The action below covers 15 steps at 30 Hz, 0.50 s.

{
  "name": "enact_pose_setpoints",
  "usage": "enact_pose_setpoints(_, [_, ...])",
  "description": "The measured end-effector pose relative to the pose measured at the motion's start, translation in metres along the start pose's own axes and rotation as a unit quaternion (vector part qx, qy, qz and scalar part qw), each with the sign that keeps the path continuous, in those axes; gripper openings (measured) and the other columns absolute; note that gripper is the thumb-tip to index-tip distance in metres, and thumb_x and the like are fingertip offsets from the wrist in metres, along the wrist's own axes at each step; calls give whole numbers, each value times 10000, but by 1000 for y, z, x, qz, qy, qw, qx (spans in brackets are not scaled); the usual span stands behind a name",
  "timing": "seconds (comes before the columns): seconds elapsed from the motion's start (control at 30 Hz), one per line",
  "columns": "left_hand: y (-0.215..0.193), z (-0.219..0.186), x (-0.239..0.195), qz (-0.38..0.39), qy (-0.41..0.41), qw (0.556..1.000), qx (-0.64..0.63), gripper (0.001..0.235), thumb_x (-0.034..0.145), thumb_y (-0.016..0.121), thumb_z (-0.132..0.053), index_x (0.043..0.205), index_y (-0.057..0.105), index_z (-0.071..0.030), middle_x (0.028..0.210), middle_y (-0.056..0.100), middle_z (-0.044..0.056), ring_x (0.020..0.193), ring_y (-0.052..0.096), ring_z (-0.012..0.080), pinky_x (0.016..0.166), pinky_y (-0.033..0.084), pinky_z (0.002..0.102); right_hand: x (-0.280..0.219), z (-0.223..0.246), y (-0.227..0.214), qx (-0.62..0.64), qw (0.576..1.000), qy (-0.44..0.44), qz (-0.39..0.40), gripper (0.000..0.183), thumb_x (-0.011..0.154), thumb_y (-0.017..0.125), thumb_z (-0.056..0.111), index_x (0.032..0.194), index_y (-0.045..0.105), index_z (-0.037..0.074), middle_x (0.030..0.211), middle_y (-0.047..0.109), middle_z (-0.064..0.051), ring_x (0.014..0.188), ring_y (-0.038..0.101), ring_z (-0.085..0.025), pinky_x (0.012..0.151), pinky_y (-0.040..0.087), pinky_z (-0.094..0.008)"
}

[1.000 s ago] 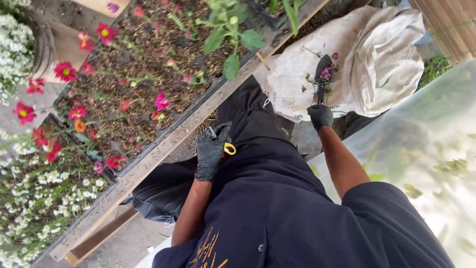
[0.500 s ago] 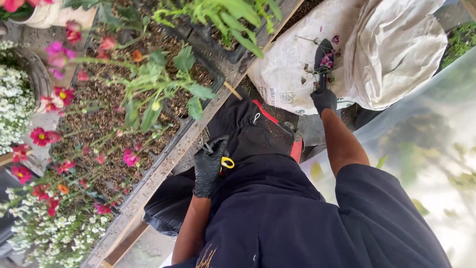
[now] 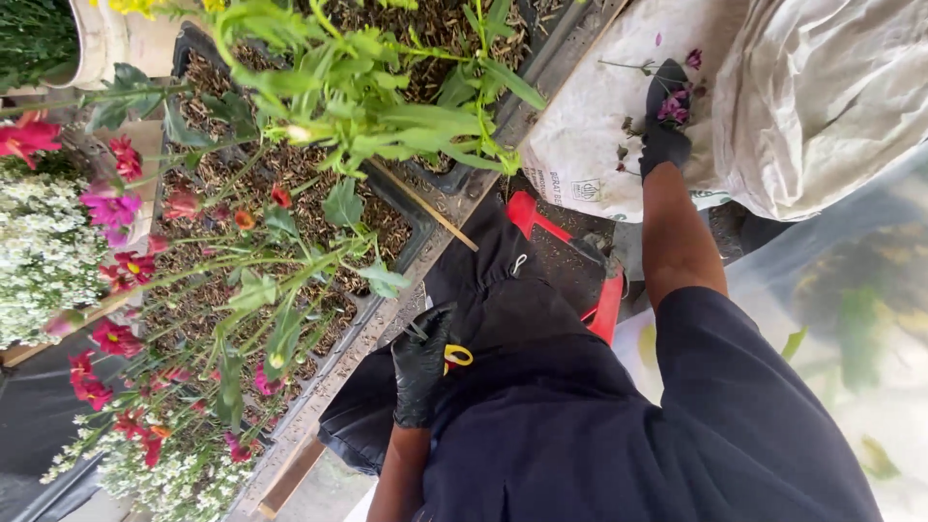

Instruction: The person is deadheading flowers by cutting them with snips and placing the clippings into a small black box.

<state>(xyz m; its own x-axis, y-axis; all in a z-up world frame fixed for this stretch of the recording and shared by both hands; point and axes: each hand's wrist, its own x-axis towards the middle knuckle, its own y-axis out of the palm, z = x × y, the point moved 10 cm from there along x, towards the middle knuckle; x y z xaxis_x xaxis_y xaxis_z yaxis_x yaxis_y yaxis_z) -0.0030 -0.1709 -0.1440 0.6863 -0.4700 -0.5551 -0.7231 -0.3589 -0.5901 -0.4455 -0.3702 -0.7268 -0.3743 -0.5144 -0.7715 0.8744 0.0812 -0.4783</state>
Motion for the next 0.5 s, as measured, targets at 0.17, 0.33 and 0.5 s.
enact_pose_setpoints(0.17, [2,4,0,-7,45,999,27,123,845,856,-106,966,839,-94,802,787,153,765,755,198,741,609,352,-8,-17,23,75,997,33,14,262,880,701,376,858,726,116,771,744,-73,617,737,-161,513,673,-341])
enact_pose_setpoints(0.33, [4,-1,-1,-3,45,999,30,98,855,847,-114,952,840,-103,800,787,132,762,754,189,729,602,346,-22,-13,7,147,988,50,14,201,813,752,306,901,731,127,788,759,-79,583,731,-168,512,668,-349])
enact_pose_setpoints(0.5, [13,-4,-4,31,-5,999,-40,148,877,802,-116,1017,838,-144,606,695,99,586,681,146,591,609,254,-73,24,-33,226,974,32,6,168,809,803,242,947,769,154,790,745,-115,542,670,-158,521,650,-308])
